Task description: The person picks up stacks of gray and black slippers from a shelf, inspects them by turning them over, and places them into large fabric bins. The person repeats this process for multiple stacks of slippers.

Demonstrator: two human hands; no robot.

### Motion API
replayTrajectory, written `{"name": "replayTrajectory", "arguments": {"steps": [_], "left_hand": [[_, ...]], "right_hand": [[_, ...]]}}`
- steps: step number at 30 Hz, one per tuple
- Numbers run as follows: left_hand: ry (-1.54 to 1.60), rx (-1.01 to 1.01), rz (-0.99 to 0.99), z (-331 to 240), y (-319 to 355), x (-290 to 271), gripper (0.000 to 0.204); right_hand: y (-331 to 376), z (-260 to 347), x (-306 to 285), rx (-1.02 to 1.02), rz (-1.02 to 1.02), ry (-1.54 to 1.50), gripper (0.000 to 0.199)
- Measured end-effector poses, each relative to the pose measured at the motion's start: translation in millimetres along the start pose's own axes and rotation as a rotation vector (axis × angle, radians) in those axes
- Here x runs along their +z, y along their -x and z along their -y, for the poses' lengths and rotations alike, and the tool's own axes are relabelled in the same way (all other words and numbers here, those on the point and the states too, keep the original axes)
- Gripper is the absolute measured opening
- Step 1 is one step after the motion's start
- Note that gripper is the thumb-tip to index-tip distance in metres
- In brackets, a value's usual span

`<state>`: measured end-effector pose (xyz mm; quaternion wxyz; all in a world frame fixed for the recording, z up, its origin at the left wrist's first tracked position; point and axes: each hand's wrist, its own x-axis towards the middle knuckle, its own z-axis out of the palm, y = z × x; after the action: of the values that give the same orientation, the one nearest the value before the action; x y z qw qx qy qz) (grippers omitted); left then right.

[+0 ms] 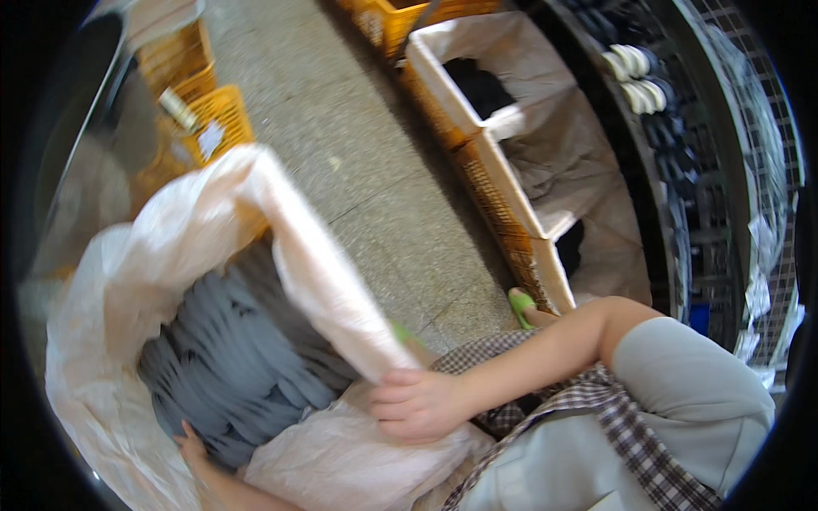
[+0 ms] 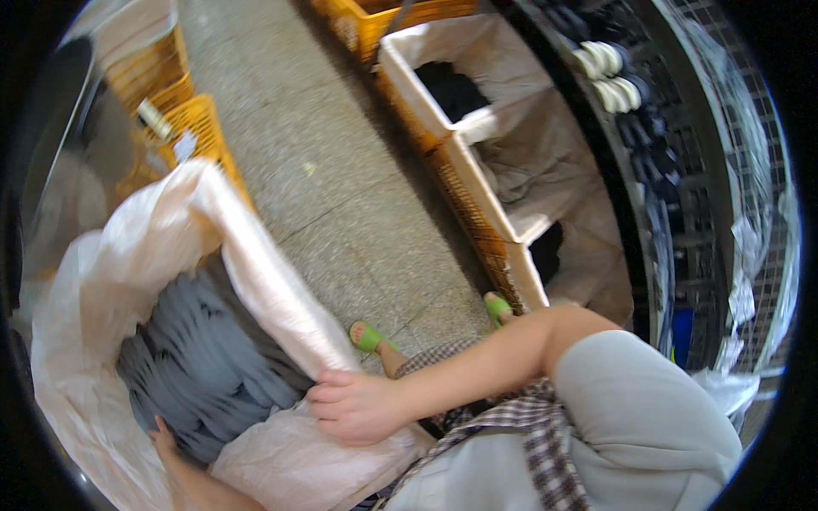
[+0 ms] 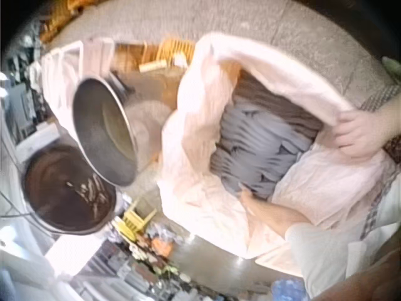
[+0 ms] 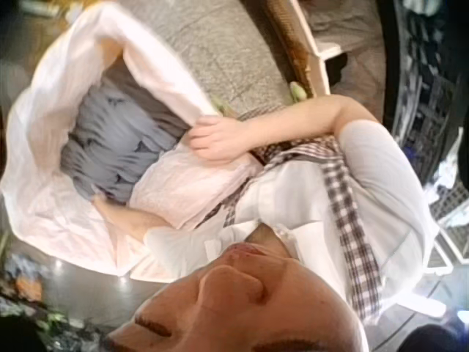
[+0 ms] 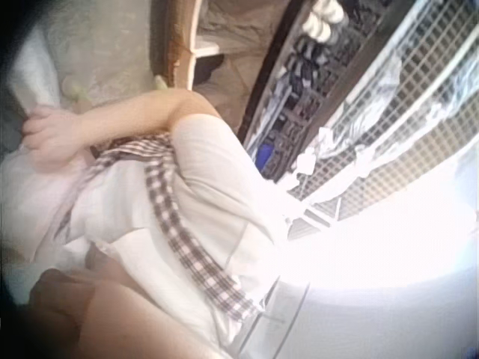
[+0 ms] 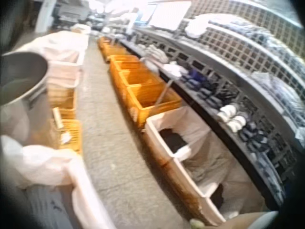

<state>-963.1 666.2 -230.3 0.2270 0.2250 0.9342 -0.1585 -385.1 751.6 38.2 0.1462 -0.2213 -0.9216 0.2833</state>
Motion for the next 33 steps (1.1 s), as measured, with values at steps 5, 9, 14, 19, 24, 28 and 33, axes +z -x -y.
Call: {"name": "replayTrajectory", "arguments": {"steps": [5, 9, 14, 19, 24, 28, 33], "left_hand": [[0.326, 0.595, -0.642, -44, 45, -82, 0.075], [0.525, 0.858, -0.717, -124, 203, -201, 0.049], [0.692, 1.083, -0.470, -245, 460, -281, 0.047], [0.224, 1.523, -0.506, -344, 625, -286, 0.047], [0.093, 1.992, -0.082, -425, 740, -216, 0.047], [-0.301, 2.046, 0.142, -476, 805, -160, 0.054], [-0.540, 2.130, 0.257, -526, 889, -94, 0.057]], "right_hand": [[6, -4, -8, -0.086, 0.003, -0.165, 0.020], [38, 3, -35, -0.059, -0.266, -0.525, 0.016], [160, -10, -106, 0.167, -0.087, -0.392, 0.016], [315, -12, -196, 0.602, -0.343, -0.271, 0.025], [475, -2, -292, 0.879, -1.180, 0.106, 0.016], [617, 12, -384, 0.852, -2.008, 0.137, 0.016], [802, -27, -463, 0.985, -2.137, 0.414, 0.037]]}}
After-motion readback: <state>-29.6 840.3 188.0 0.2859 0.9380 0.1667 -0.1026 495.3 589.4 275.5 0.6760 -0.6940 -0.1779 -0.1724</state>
